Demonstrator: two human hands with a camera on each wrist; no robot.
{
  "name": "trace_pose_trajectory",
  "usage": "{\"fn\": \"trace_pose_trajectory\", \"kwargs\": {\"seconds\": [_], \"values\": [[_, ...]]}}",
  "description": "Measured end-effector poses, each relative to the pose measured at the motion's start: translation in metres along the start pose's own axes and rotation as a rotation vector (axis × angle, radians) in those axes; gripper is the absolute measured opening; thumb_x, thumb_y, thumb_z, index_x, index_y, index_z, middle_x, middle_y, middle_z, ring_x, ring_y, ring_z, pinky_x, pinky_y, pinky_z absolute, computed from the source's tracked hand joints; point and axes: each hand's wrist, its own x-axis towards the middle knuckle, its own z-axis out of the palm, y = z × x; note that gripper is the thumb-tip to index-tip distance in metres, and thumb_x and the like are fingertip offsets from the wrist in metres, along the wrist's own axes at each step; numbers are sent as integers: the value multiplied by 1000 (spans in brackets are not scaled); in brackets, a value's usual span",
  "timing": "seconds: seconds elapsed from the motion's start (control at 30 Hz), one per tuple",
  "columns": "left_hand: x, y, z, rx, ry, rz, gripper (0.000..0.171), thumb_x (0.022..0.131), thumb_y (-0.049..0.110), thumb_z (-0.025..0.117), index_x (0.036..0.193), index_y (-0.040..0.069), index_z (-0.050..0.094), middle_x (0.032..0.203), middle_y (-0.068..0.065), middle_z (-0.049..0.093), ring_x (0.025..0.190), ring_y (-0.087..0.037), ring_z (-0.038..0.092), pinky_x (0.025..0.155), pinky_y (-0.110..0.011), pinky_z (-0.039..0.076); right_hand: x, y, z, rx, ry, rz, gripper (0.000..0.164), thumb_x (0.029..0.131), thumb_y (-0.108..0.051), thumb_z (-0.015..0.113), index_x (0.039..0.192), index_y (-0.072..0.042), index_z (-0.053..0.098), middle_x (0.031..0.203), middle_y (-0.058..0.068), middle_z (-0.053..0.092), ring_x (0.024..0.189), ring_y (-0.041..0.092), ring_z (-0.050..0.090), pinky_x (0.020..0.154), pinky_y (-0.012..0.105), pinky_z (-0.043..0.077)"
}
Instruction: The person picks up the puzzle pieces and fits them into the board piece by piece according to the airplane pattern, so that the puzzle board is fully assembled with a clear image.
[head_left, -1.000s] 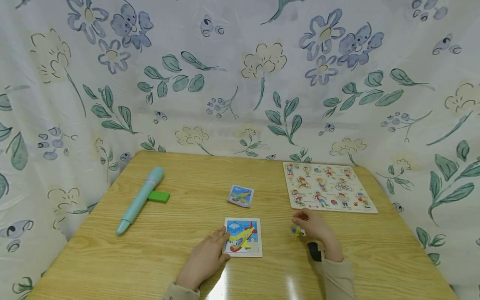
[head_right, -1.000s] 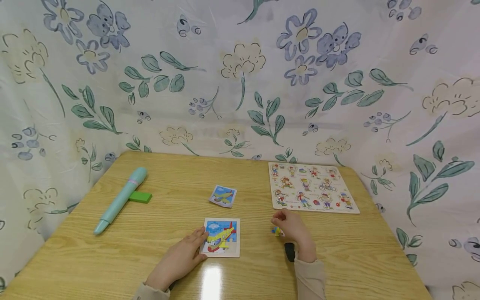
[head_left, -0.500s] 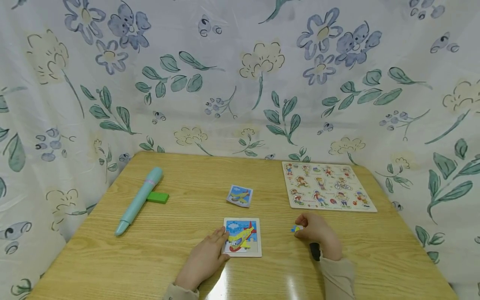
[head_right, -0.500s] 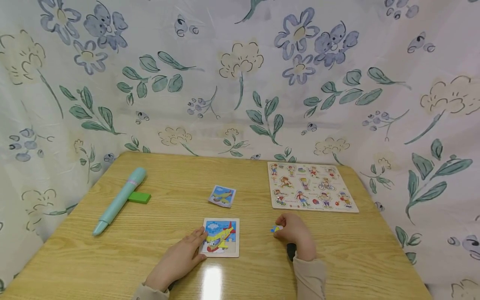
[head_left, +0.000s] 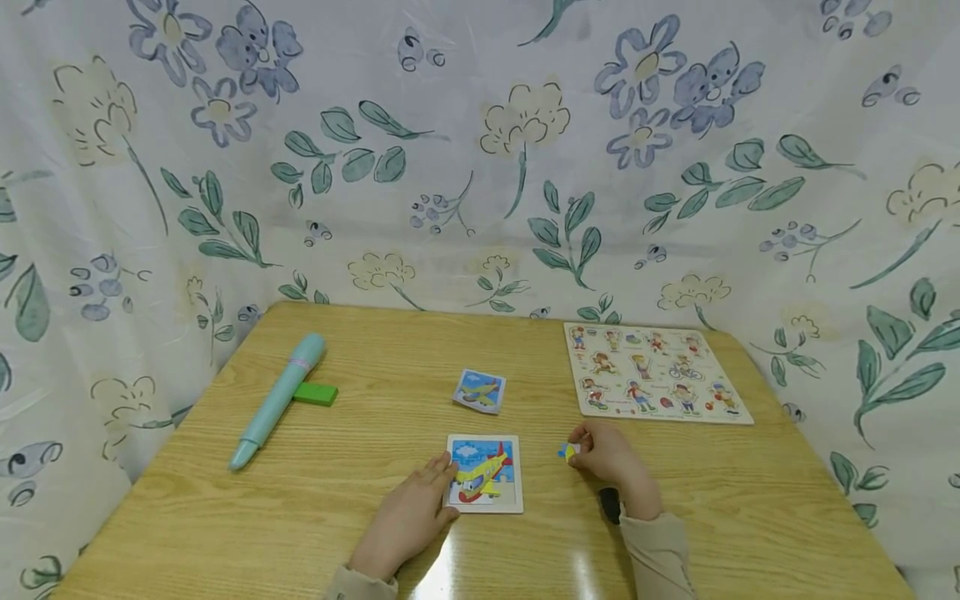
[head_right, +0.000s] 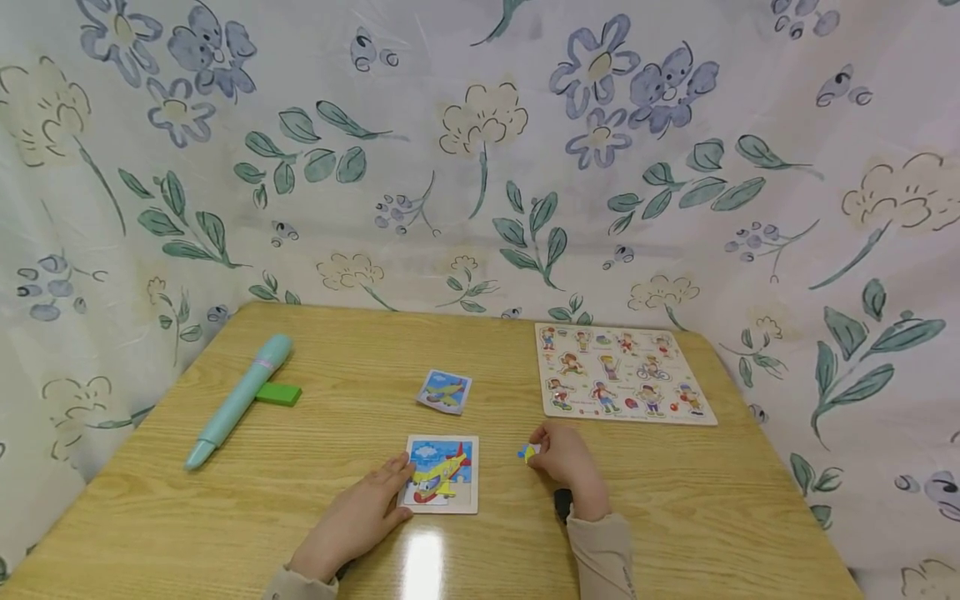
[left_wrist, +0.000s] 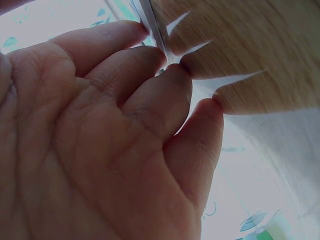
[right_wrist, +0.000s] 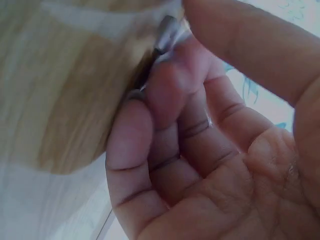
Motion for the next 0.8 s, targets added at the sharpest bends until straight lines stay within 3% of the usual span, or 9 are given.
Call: {"fn": "trace_pose_trajectory", "kwargs": {"seconds": [0.07,0.5,0.8], "values": [[0,0,0,4,6,1,62,87,27,69,138,-2,49,149,-20,44,135,-38,46,111,-55,39,0,-1,2,38,-7,7,21,79,3,72,98,1,62,73,5,50,65,16,44,57,26,37],[0,0,1,9,12,1,62,87,26,70,138,-3,50,148,-21,45,135,-38,46,111,-54,39,1,-2,4,-19,14,13,21,80,-2,74,91,-2,56,84,9,56,73,18,48,62,27,41],[1,0,0,13,15,2,62,87,26,70,138,-3,50,147,-22,45,135,-38,45,111,-54,39,3,-3,5,12,-23,-29,21,91,0,60,109,-6,68,69,5,60,55,12,50,50,23,42]]}}
